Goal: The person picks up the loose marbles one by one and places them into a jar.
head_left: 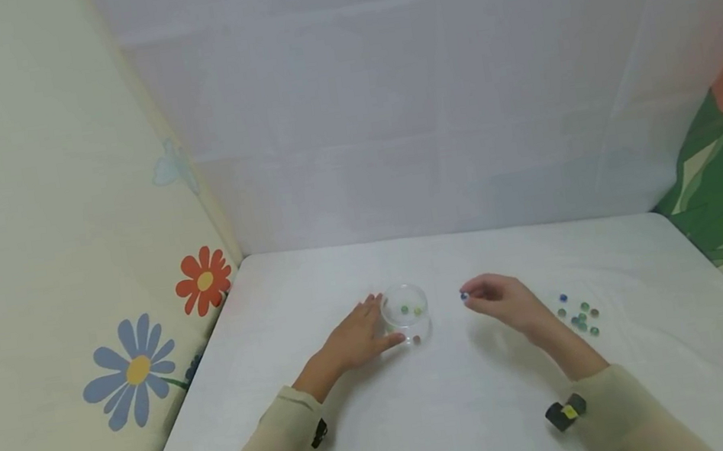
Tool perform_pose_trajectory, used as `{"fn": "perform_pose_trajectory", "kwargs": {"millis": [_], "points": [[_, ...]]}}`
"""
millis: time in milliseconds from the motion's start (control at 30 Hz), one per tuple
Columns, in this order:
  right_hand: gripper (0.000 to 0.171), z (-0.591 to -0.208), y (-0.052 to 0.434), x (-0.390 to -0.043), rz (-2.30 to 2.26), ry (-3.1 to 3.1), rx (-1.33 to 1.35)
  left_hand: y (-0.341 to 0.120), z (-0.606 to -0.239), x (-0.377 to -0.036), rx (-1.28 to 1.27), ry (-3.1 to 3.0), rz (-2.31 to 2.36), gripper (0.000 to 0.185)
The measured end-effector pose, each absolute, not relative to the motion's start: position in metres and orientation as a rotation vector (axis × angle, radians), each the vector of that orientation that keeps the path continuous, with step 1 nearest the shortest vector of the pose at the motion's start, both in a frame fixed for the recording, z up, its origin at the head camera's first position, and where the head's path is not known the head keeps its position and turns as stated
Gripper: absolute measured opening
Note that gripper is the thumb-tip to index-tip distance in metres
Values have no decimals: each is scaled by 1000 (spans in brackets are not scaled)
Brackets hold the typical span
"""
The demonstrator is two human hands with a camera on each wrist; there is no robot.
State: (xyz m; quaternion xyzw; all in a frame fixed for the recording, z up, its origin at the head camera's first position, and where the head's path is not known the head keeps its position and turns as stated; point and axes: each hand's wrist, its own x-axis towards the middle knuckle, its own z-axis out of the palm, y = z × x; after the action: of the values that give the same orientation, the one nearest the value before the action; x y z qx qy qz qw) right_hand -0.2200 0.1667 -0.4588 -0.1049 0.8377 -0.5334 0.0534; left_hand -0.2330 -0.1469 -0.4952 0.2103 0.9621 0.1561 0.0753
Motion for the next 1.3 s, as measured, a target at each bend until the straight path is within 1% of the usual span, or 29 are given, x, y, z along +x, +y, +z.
{"fn": "perform_pose_trajectory", "kwargs": {"millis": [767,1033,1300], "points": [[25,-455,140,-224,-1609,2511,-397,-148,-495,-231,625,2893,453,100],[25,-452,127,-225,-1593,2500,-362,-148,-494,-230,608,2886,466,99],[24,-452,114,-229,-1601,2476,-432,-148,-491,-229,591,2880,471,98]]}}
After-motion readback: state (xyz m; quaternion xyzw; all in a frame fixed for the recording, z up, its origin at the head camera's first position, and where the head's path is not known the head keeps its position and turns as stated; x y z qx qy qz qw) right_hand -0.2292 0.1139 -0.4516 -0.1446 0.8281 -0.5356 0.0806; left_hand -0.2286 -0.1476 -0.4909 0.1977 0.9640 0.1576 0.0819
